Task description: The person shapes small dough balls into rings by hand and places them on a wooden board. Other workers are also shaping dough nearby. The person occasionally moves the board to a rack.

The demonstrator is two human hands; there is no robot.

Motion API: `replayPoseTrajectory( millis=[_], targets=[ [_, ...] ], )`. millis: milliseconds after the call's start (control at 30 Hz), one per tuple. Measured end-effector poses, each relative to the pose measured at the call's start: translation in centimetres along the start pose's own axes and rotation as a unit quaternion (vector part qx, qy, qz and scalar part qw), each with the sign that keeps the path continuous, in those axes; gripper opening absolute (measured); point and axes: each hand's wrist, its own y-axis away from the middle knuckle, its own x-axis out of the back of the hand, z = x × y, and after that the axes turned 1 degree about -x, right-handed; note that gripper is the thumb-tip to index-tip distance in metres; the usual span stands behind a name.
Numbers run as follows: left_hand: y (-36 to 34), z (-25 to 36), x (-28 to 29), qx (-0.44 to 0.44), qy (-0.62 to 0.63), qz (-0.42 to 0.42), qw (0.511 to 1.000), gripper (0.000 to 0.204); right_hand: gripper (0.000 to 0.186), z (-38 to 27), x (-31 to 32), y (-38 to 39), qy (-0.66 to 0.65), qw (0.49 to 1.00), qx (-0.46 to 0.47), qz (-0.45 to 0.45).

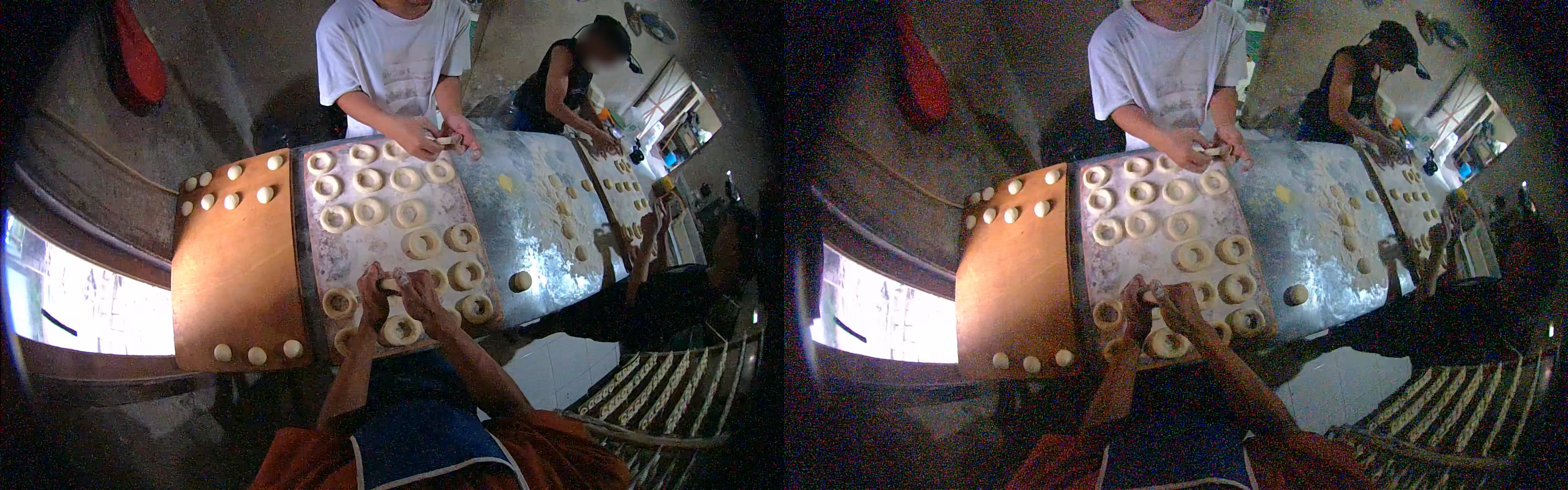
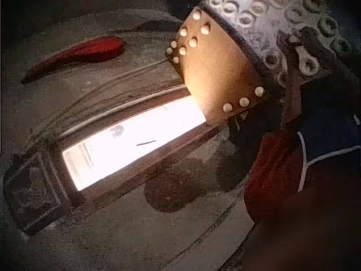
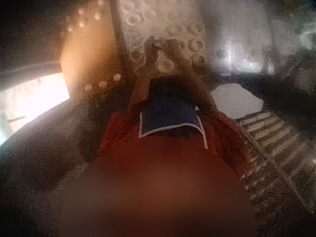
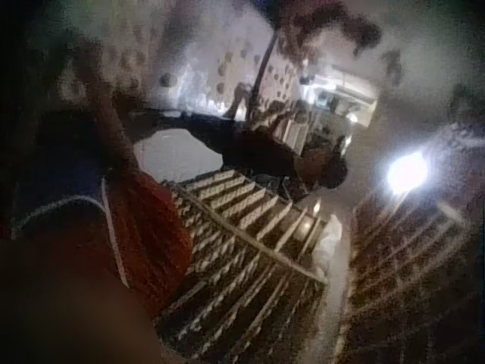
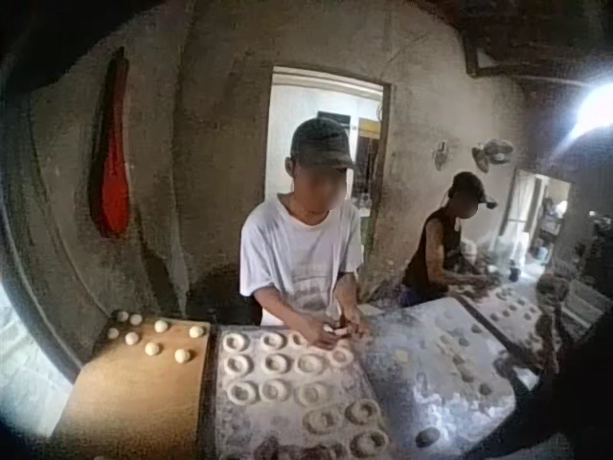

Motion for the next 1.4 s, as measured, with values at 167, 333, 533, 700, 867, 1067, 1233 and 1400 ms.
replayPoseTrajectory(
  millis=[167,333,533,700,867,1067,1233,1400],
  targets=[
    [-0.5,-2.6,1.2,-0.009,-0.083,-0.033,0.996,0.029,0.045,2.3,-0.2,-1.7,-0.228,0.939,-0.247,-0.072],
    [-6.1,-7.7,0.9,-0.008,-0.234,0.029,0.972,0.019,0.057,5.4,0.5,-6.7,-0.101,0.961,-0.225,-0.124],
    [-7.4,-8.5,1.5,0.084,-0.294,-0.001,0.952,0.034,0.065,7.9,1.8,-3.4,0.146,0.988,-0.005,0.051],
    [-5.5,-5.9,2.1,0.092,-0.267,-0.032,0.959,0.032,0.059,10.6,10.7,7.1,0.057,0.985,-0.154,0.052],
    [-4.9,-8.7,0.1,0.058,-0.296,0.044,0.952,0.036,0.059,12.9,18.6,12.2,0.407,0.878,-0.228,0.107],
    [-4.5,-7.9,0.9,0.133,-0.287,0.001,0.949,0.048,0.053,15.2,20.3,14.8,0.195,0.892,-0.409,0.01],
    [-4.9,-2.6,-0.6,0.091,-0.376,-0.011,0.922,0.063,0.036,17.1,21.5,15.4,0.164,0.954,-0.251,0.022],
    [-5.0,-0.2,-2.5,0.101,-0.356,0.055,0.927,0.065,0.028,22.2,25.9,12.7,0.062,0.915,-0.362,0.167]
  ],
)
